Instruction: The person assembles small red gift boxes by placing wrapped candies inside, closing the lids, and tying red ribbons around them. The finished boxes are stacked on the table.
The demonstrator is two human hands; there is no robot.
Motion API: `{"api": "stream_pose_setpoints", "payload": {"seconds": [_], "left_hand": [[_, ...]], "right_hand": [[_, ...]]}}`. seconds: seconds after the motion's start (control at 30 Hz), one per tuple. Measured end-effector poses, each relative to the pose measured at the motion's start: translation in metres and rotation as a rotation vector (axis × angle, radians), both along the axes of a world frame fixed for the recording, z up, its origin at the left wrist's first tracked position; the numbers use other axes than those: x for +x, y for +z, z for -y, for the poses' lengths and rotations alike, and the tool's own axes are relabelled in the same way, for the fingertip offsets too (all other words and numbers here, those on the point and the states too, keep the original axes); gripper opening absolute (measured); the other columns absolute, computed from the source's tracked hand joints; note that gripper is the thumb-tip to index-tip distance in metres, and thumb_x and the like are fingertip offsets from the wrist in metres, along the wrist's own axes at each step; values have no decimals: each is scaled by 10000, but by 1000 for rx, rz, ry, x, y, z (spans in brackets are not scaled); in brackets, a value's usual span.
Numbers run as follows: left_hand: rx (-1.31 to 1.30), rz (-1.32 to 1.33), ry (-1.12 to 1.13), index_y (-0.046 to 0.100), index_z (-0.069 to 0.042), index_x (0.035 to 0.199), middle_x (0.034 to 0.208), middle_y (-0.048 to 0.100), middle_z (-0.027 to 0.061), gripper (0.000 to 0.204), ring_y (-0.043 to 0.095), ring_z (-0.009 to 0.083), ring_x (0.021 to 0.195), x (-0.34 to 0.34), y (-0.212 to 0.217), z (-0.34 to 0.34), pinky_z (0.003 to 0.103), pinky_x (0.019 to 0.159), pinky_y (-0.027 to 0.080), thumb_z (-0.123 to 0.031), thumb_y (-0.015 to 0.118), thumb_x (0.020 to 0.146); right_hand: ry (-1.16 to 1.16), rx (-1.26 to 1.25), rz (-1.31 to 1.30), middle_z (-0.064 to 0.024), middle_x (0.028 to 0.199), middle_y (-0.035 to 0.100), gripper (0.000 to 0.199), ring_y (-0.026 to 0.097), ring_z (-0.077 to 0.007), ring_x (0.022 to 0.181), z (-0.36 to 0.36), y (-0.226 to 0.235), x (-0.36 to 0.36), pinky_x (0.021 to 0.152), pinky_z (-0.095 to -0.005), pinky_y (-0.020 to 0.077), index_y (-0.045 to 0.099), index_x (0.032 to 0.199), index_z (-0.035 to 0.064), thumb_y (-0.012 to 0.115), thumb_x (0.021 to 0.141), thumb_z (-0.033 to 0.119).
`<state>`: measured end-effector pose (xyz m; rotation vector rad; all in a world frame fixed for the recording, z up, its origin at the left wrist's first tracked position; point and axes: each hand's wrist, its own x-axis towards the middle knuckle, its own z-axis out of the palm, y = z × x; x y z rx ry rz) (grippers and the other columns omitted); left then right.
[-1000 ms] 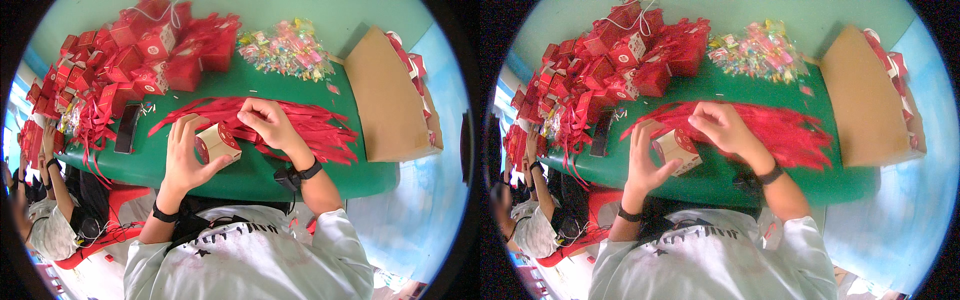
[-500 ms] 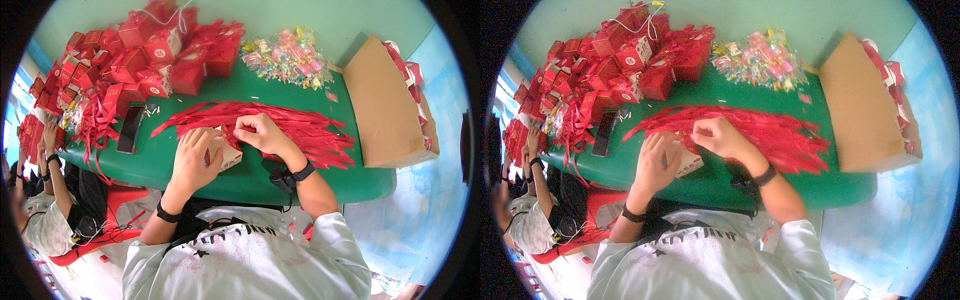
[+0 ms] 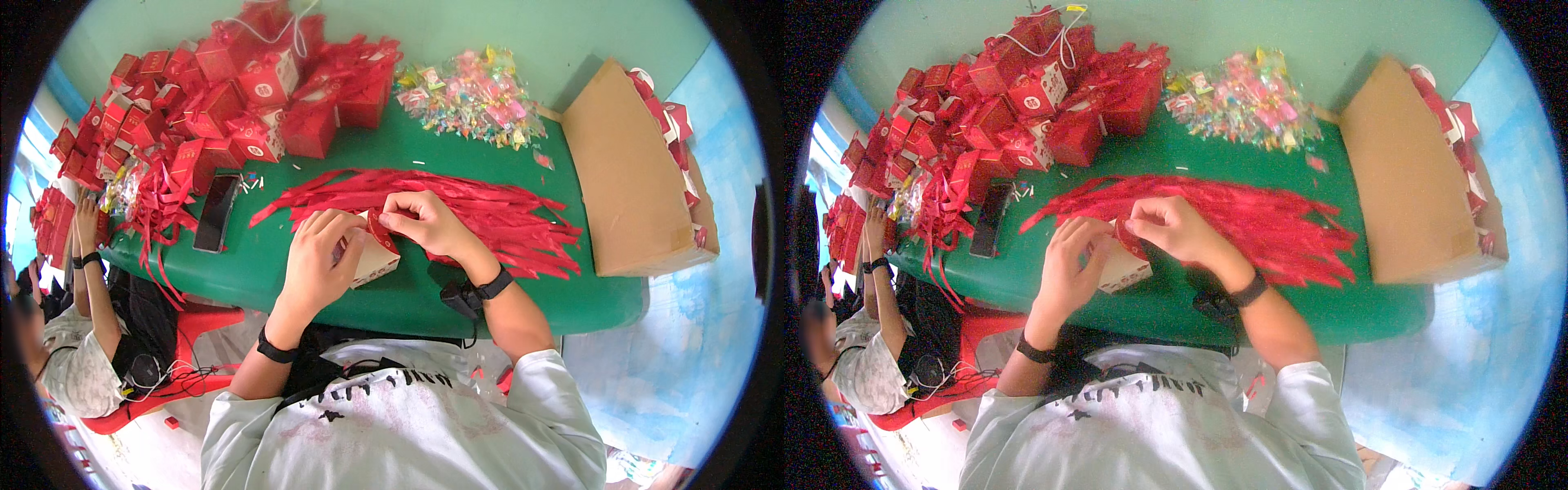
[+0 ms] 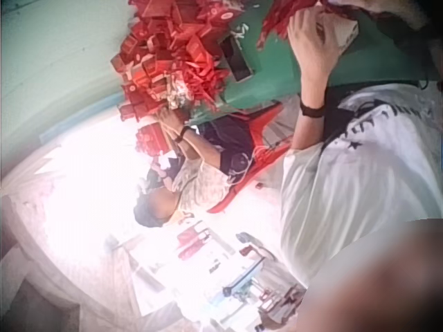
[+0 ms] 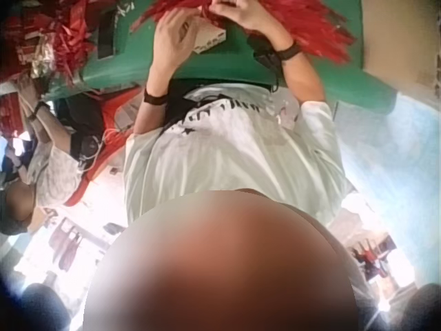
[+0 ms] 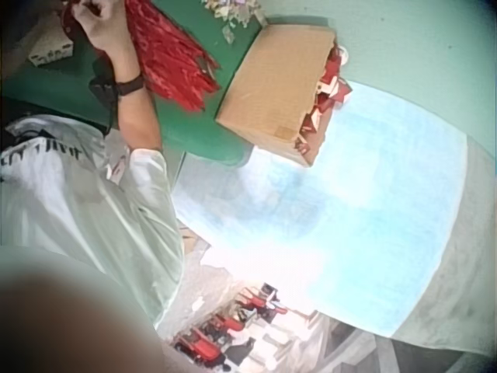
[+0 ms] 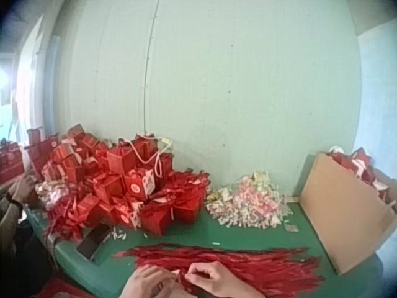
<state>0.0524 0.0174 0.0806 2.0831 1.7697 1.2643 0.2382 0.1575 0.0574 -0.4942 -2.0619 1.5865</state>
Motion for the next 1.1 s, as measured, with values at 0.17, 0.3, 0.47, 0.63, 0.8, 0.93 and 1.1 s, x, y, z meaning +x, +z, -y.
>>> {"api": "stream_pose_setpoints", "payload": {"seconds": [0.17,0.3,0.47,0.63,0.8,0.93,1.1], "left_hand": [[13,9,47,702,-20,983,918,687,136,112,670,341,870,3,-1,-6,410,810,528,-61,720,881],[15,52,29,701,-18,988,918,686,138,114,672,341,872,5,-2,-8,415,829,526,-70,715,889],[-39,77,18,704,-25,980,946,693,134,112,668,341,889,3,-2,-8,428,840,518,-84,709,886],[175,67,68,670,1,965,1004,678,152,98,656,327,966,-7,4,-2,402,864,514,-30,680,874],[289,208,133,643,23,920,1012,645,164,60,628,284,946,-18,12,10,370,874,498,-10,637,871],[169,142,74,673,3,921,1005,645,151,70,631,291,940,-13,13,9,372,864,502,-34,688,863],[119,42,54,720,-33,921,966,636,130,102,625,298,895,0,10,5,386,821,499,-46,757,826]], "right_hand": [[7,7,71,65,804,537,232,458,-35,767,-1,5,1,669,-253,382,627,902,37,686,1020,228],[-54,145,-81,-13,1058,634,284,563,-119,979,2,3,-3,834,-296,460,661,1143,49,717,990,282],[25,486,-153,-94,1278,641,605,587,-257,1223,2,2,-4,1053,-389,457,631,1362,67,852,847,295],[9,551,-68,-98,1239,651,616,594,-287,1178,3,2,-3,1067,-424,443,652,1301,62,884,749,207],[91,598,-96,-96,1229,649,566,589,-290,1176,-3,3,-3,1095,-440,412,663,1271,59,852,768,234],[62,526,-238,-99,1240,652,510,586,-293,1180,6,0,-9,1096,-440,409,672,1258,49,747,901,406],[56,330,-180,-106,1147,670,483,583,-279,1093,16,-2,-11,1032,-425,423,688,1118,15,498,1090,458]]}}
